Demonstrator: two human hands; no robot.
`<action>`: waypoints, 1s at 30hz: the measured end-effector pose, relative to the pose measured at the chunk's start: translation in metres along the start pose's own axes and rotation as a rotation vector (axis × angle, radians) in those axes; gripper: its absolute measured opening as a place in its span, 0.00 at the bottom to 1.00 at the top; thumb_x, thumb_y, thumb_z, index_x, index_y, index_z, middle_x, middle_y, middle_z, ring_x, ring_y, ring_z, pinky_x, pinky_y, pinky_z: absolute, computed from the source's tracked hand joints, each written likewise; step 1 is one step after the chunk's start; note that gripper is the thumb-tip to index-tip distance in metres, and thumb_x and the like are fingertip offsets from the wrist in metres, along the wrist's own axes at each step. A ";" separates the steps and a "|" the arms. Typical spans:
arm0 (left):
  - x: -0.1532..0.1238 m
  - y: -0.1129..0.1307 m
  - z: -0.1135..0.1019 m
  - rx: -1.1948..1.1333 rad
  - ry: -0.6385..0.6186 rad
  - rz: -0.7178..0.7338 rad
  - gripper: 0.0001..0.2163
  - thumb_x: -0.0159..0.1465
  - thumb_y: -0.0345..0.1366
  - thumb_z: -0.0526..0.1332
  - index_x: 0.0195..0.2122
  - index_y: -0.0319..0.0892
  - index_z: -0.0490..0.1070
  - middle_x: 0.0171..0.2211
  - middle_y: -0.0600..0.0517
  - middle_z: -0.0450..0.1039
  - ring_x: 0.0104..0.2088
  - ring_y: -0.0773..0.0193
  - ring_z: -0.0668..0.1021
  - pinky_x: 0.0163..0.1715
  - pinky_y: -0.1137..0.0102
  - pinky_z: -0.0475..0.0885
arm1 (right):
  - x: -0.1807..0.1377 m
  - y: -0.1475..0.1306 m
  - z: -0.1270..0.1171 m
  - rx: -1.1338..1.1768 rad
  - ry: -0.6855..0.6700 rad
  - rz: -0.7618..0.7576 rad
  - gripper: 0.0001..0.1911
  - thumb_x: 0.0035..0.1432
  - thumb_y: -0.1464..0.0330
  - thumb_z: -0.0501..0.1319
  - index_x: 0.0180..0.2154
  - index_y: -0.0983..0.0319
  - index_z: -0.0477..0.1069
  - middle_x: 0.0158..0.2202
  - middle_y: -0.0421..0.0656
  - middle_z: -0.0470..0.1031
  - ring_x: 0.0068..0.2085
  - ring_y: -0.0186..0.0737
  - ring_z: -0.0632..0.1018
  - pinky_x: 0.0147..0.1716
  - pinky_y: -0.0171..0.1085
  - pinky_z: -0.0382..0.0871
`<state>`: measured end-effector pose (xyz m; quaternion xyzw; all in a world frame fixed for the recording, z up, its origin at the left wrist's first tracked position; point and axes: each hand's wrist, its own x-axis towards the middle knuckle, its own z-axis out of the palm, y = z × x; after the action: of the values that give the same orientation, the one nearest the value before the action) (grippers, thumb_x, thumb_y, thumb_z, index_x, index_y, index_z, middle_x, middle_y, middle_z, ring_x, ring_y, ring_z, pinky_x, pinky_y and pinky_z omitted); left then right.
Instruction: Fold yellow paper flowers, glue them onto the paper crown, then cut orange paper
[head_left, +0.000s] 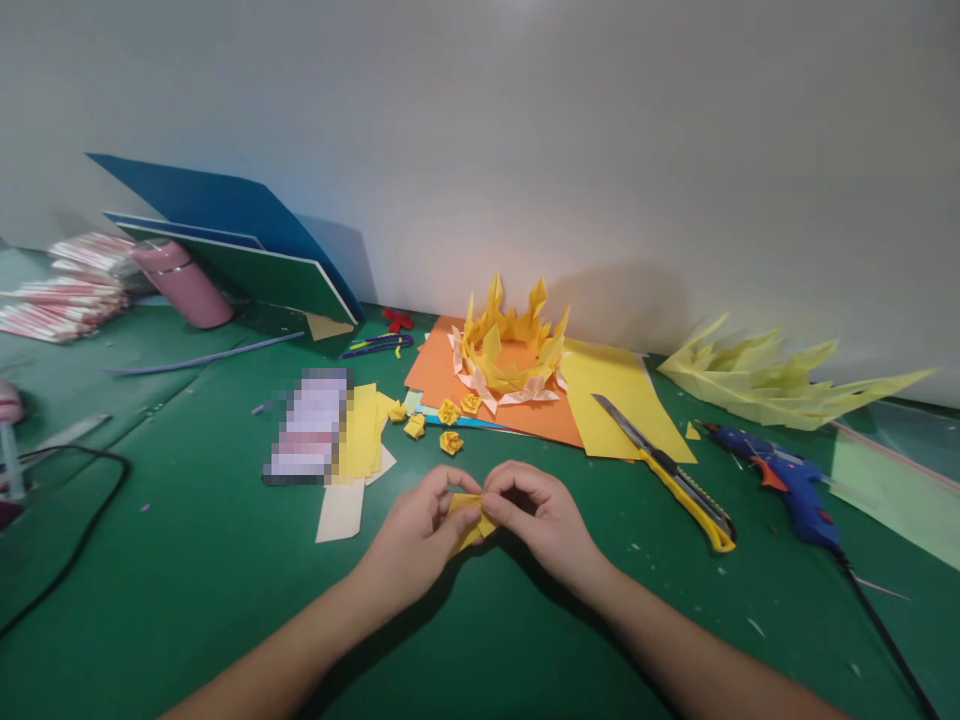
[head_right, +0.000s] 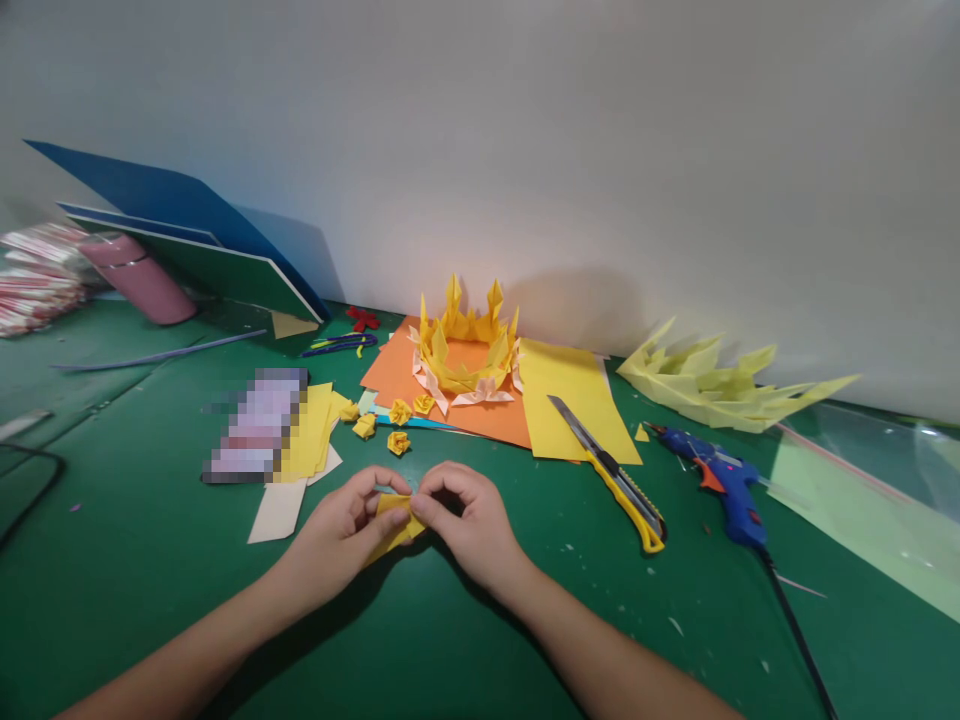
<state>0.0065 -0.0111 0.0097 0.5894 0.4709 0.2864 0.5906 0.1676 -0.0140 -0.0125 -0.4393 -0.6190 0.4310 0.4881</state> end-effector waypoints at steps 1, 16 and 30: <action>0.000 0.000 0.000 -0.024 -0.010 -0.008 0.11 0.59 0.44 0.59 0.37 0.43 0.64 0.21 0.57 0.69 0.23 0.66 0.73 0.23 0.74 0.61 | 0.000 0.000 0.000 0.009 -0.005 0.006 0.13 0.54 0.61 0.61 0.23 0.60 0.68 0.25 0.40 0.69 0.28 0.36 0.71 0.29 0.35 0.65; 0.003 0.016 -0.004 -0.204 0.187 -0.066 0.15 0.52 0.46 0.64 0.34 0.42 0.68 0.22 0.58 0.71 0.22 0.69 0.71 0.22 0.74 0.63 | 0.001 0.003 0.001 0.180 0.060 0.103 0.16 0.57 0.53 0.57 0.31 0.59 0.66 0.28 0.38 0.66 0.28 0.33 0.69 0.30 0.33 0.66; 0.004 0.011 -0.005 -0.087 0.172 0.019 0.10 0.52 0.40 0.65 0.33 0.42 0.72 0.30 0.52 0.74 0.30 0.64 0.74 0.30 0.70 0.69 | 0.000 -0.004 0.000 -0.041 0.096 -0.016 0.09 0.55 0.65 0.57 0.25 0.61 0.67 0.23 0.39 0.69 0.26 0.34 0.70 0.27 0.33 0.65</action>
<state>0.0062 -0.0043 0.0202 0.5411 0.5012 0.3616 0.5702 0.1676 -0.0153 -0.0087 -0.4645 -0.6070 0.3927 0.5115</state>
